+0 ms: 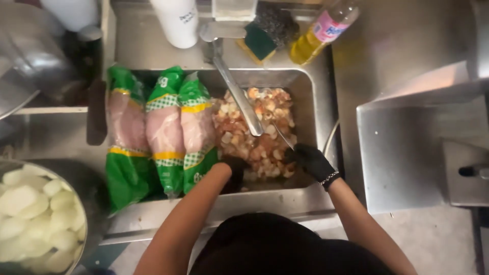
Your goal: Peeling small vegetables with a paring knife and placing them into a metal tray in a kitchen prep area
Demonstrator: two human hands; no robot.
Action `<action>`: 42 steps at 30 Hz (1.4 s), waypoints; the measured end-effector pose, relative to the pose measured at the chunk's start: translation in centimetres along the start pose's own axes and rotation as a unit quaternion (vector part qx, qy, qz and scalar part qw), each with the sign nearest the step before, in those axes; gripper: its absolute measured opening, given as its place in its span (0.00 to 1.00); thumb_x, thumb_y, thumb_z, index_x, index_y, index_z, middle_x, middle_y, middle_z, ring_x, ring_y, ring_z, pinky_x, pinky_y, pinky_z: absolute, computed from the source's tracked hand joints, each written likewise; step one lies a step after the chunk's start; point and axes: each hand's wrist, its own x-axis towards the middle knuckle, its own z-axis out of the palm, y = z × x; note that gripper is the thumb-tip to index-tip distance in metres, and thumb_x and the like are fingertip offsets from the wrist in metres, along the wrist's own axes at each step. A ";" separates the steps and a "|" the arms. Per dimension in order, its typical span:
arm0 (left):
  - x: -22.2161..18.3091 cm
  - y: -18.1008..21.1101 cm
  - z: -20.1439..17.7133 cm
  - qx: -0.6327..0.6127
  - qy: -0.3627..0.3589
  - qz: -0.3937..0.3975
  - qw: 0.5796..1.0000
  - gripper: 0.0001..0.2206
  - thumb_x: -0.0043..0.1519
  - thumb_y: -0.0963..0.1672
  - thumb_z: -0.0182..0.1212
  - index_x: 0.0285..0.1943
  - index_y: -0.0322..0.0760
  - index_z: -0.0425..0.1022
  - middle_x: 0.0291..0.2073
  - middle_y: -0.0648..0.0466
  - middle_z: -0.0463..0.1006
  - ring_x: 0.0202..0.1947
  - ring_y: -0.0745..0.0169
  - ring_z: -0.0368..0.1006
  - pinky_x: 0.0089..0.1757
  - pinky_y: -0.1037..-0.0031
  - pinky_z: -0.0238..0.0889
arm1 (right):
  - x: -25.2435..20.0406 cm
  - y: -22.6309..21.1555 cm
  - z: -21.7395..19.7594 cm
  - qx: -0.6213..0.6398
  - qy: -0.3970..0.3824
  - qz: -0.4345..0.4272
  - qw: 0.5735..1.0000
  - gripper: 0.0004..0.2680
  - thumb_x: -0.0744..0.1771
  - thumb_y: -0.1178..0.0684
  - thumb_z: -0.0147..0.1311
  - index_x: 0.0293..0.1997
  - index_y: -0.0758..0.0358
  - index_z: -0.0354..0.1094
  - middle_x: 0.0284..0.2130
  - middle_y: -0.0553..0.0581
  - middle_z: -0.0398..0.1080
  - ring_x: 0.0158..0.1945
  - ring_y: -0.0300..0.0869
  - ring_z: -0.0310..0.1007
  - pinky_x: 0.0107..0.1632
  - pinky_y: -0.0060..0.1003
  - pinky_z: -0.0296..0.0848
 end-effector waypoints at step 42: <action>12.5 -3.5 4.4 -0.096 0.172 -0.106 0.975 0.18 0.68 0.54 0.51 0.59 0.45 0.71 0.55 0.56 0.79 0.61 0.56 0.73 0.61 0.62 0.66 | -6.6 4.9 -0.3 0.553 0.180 0.175 0.795 0.16 0.64 0.60 0.62 0.58 0.71 0.66 0.24 0.62 0.71 0.20 0.43 0.72 0.13 0.26 0.61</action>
